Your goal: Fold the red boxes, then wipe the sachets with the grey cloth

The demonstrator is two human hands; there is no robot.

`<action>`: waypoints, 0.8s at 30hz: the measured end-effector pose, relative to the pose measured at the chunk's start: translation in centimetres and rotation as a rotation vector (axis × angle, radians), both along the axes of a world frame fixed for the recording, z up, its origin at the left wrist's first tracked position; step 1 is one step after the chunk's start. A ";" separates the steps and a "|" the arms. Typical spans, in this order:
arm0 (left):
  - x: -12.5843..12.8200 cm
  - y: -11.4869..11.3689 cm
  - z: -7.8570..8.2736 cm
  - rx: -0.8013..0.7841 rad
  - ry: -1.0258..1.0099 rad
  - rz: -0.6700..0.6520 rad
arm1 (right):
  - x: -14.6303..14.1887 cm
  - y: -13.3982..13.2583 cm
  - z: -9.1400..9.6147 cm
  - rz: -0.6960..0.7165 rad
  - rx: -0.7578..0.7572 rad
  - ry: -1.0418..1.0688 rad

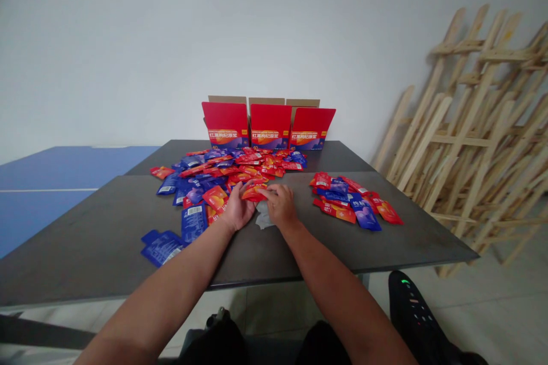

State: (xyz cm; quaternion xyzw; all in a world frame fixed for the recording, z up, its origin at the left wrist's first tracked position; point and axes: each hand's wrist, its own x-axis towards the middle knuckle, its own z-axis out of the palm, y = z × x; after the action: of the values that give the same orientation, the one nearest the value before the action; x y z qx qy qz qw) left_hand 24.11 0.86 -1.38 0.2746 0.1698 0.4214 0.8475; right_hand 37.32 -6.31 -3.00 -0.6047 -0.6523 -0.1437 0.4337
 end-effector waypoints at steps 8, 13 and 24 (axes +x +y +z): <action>1.0 -0.1 -1.7 0.109 0.122 -0.018 | 6.3 0.8 2.2 -0.162 0.189 0.253; 0.9 -0.2 -2.0 0.187 0.161 -0.015 | 14.1 0.3 2.4 -0.206 0.016 0.055; 1.1 -0.2 -2.4 0.346 0.211 -0.020 | 22.8 -3.2 0.6 -0.491 -0.543 0.025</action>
State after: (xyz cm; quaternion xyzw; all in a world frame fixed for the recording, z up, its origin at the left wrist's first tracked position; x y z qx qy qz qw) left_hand 25.25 0.66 -3.74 0.4605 0.1800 0.4045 0.7694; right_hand 60.12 -9.54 -2.36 -0.8382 -0.4966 -0.0576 0.2179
